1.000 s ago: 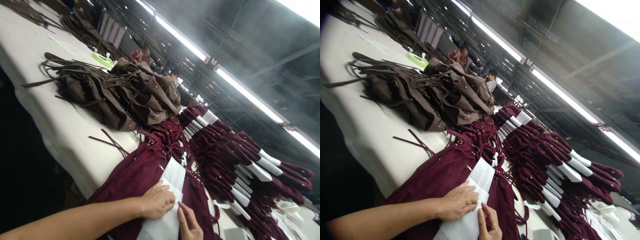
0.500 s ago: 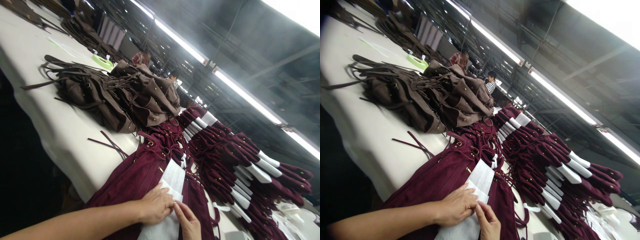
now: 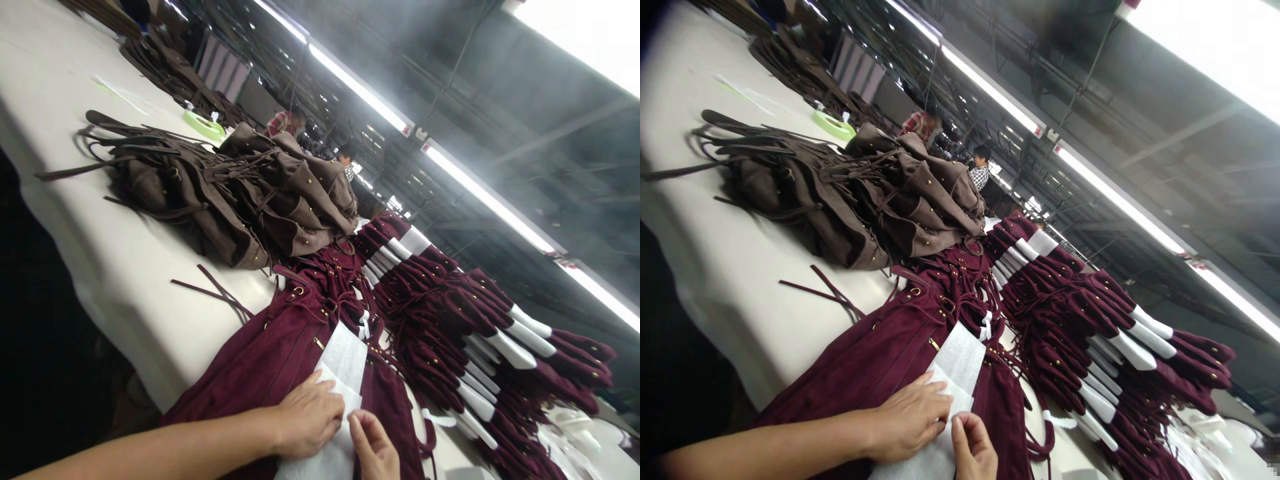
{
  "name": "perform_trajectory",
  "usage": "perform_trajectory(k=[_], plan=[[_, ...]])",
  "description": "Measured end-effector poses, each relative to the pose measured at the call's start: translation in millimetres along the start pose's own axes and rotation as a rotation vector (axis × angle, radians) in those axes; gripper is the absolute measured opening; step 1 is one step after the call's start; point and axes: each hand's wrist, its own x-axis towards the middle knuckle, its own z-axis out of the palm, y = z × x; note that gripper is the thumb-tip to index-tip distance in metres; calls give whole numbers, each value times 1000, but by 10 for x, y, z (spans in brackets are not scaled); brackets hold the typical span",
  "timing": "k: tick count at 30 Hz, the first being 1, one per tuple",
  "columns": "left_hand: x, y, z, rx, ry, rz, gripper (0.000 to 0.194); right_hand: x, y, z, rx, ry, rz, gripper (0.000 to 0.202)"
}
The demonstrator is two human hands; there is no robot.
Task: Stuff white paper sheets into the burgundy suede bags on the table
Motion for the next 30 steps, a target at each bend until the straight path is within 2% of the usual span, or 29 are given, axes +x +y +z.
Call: perform_trajectory(k=[5,8,11,14,17,20,25,30], plan=[[-1,-1,6,-24,24,-3,22,52,59,-8,27,0,-68,48],[-11,15,-17,-34,10,-18,20,134,11,-53,37,-30,12,48],[-34,37,-44,-28,-10,-44,25,240,-100,-131,77,57,99,51],[-58,52,-63,-34,-32,-65,25,326,-239,-234,160,153,85,51],[-68,60,-71,-40,-33,-66,25,353,-357,-301,183,59,146,48],[-59,42,-52,-32,-27,-58,25,341,-401,-250,162,-36,198,46],[-37,-14,8,-57,-28,-27,25,431,-307,-72,88,-43,302,54],[-42,-7,-8,-62,-37,-43,27,583,-175,-50,17,-52,294,55]])
